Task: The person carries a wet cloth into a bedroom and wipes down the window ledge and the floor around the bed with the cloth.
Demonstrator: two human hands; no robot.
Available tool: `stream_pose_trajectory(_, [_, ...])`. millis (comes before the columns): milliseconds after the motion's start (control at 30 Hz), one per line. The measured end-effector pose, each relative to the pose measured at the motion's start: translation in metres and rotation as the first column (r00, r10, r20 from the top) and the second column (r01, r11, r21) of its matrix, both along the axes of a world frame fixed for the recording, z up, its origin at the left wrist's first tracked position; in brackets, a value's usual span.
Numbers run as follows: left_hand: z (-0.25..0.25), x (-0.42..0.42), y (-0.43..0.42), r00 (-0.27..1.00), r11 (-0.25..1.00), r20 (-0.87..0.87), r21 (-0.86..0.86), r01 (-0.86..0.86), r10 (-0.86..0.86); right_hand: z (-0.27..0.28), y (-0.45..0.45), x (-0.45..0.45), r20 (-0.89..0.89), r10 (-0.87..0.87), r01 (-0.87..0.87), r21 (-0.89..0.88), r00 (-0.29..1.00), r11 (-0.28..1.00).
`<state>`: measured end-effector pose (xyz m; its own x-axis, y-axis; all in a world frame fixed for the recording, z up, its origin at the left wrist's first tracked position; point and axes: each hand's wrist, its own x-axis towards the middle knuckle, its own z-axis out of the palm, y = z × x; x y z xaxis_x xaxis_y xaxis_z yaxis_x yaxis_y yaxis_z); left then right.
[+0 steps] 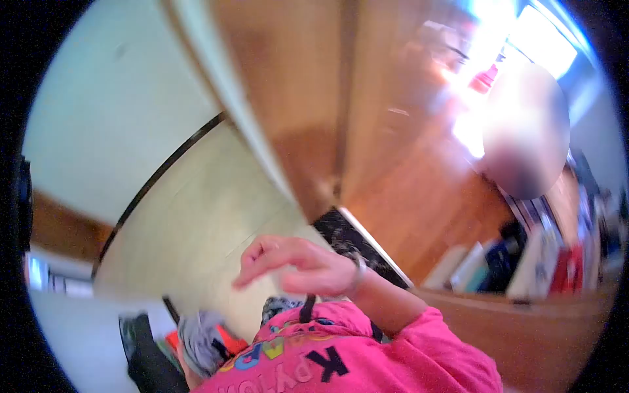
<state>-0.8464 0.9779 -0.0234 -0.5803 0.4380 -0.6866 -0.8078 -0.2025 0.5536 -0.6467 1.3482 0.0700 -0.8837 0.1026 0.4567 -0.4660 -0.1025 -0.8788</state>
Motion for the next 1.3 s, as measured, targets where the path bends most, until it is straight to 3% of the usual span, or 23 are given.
stream_pose_trajectory(67, [0.000,-0.031,0.014,0.997,0.995,-0.018,0.071,-0.075,0.076,0.057,-0.009,-0.033,-0.108,0.299,-0.315,-0.439,0.948,0.841])
stream_pose_trajectory(167, [-0.009,-0.093,0.040,0.990,0.977,-0.020,0.168,-0.135,0.140,0.087,-0.017,-0.107,-0.365,0.327,-0.484,-0.541,0.872,0.688])
stream_pose_trajectory(300, [-0.024,-0.197,0.088,0.989,0.958,0.014,0.247,-0.148,0.149,0.110,-0.036,-0.244,-0.440,-0.002,-0.372,-0.761,0.898,0.531])
stream_pose_trajectory(367, [-0.003,-0.244,0.132,0.981,0.943,0.078,0.273,-0.191,0.176,0.129,-0.055,-0.310,-0.242,-0.356,-0.107,-0.928,0.903,0.357])
stream_pose_trajectory(400, [0.006,-0.269,0.152,0.977,0.935,0.082,0.282,-0.213,0.198,0.133,-0.051,-0.346,-0.243,-0.333,-0.113,-0.924,0.911,0.365])
stream_pose_trajectory(467, [0.018,-0.332,0.204,0.999,0.943,0.004,0.331,-0.036,0.037,0.137,-0.013,-0.432,-0.136,-0.567,-0.013,-0.976,0.812,0.216])
stream_pose_trajectory(500, [0.025,-0.354,0.223,1.000,0.947,0.014,0.322,-0.014,0.010,0.115,0.020,-0.481,-0.821,-0.234,-0.585,-0.542,0.520,0.603])
stream_pose_trajectory(533, [0.028,-0.377,0.244,0.999,0.947,0.036,0.321,-0.004,-0.008,0.099,0.048,-0.519,-0.957,0.277,-0.756,0.244,-0.087,0.608])
stream_pose_trajectory(600, [0.032,-0.425,0.281,0.989,0.938,0.122,0.343,0.038,-0.085,0.108,0.088,-0.526,-0.858,0.237,-0.703,-0.184,0.456,0.687])
stream_pose_trajectory(633, [0.027,-0.452,0.298,0.980,0.926,0.158,0.373,0.058,-0.125,0.109,0.107,-0.539,-0.764,0.256,-0.666,-0.284,0.592,0.690])
stream_pose_trajectory(700, [0.004,-0.498,0.333,0.976,0.905,0.145,0.417,0.086,-0.160,0.098,0.152,-0.578,-0.571,0.271,-0.553,-0.405,0.775,0.728])
stream_pose_trajectory(800, [0.008,-0.552,0.416,0.989,0.893,0.070,0.442,0.088,-0.132,0.073,0.239,-0.675,-0.315,-0.061,-0.068,-0.383,0.947,0.921])
stream_pose_trajectory(833, [0.000,-0.567,0.433,0.981,0.872,0.097,0.480,0.102,-0.168,0.060,0.273,-0.715,-0.229,-0.277,0.218,-0.253,0.933,0.943])
stream_pose_trajectory(867, [-0.005,-0.590,0.455,0.975,0.845,0.098,0.521,0.123,-0.202,0.025,0.313,-0.760,-0.184,-0.357,0.318,-0.212,0.916,0.924])
stream_pose_trajectory(933, [-0.010,-0.623,0.485,0.957,0.744,0.133,0.660,0.110,-0.259,-0.081,0.406,-0.858,0.085,-0.610,0.610,0.027,0.788,0.792])
stream_pose_trajectory(967, [-0.003,-0.643,0.508,0.956,0.778,0.139,0.616,0.121,-0.258,-0.116,0.446,-0.889,0.394,-0.732,0.630,0.376,0.556,0.680])
stream_pose_trajectory(1000, [0.001,-0.663,0.530,0.954,0.803,0.150,0.582,0.126,-0.258,-0.139,0.483,-0.914,0.511,-0.805,0.173,0.801,0.302,0.574])
stream_pose_trajectory(1067, [-0.005,-0.714,0.572,0.953,0.812,0.152,0.568,0.132,-0.261,-0.132,0.521,-0.932,0.384,-0.888,-0.294,0.905,0.254,0.307])
stream_pose_trajectory(1133, [-0.016,-0.762,0.614,0.938,0.819,0.194,0.558,0.133,-0.285,-0.161,0.602,-0.988,0.312,-0.908,-0.293,0.929,0.280,0.228])
stream_pose_trajectory(1167, [-0.005,-0.728,0.562,0.936,0.818,0.177,0.552,0.160,-0.303,-0.142,0.570,-0.953,0.201,-0.931,-0.226,0.965,0.305,0.134])
stream_pose_trajectory(1200, [-0.005,-0.714,0.537,0.934,0.816,0.186,0.557,0.157,-0.307,-0.132,0.555,-0.939,0.200,-0.933,-0.235,0.963,0.299,0.131])
stream_pose_trajectory(1267, [-0.027,-0.759,0.565,0.889,0.759,0.238,0.630,0.166,-0.392,-0.123,0.596,-0.979,-0.015,-0.959,-0.086,0.995,0.284,-0.041])
stream_pose_trajectory(1300, [-0.035,-0.783,0.580,0.884,0.756,0.236,0.631,0.176,-0.403,-0.120,0.618,-1.003,-0.017,-0.962,-0.085,0.996,0.273,-0.041])
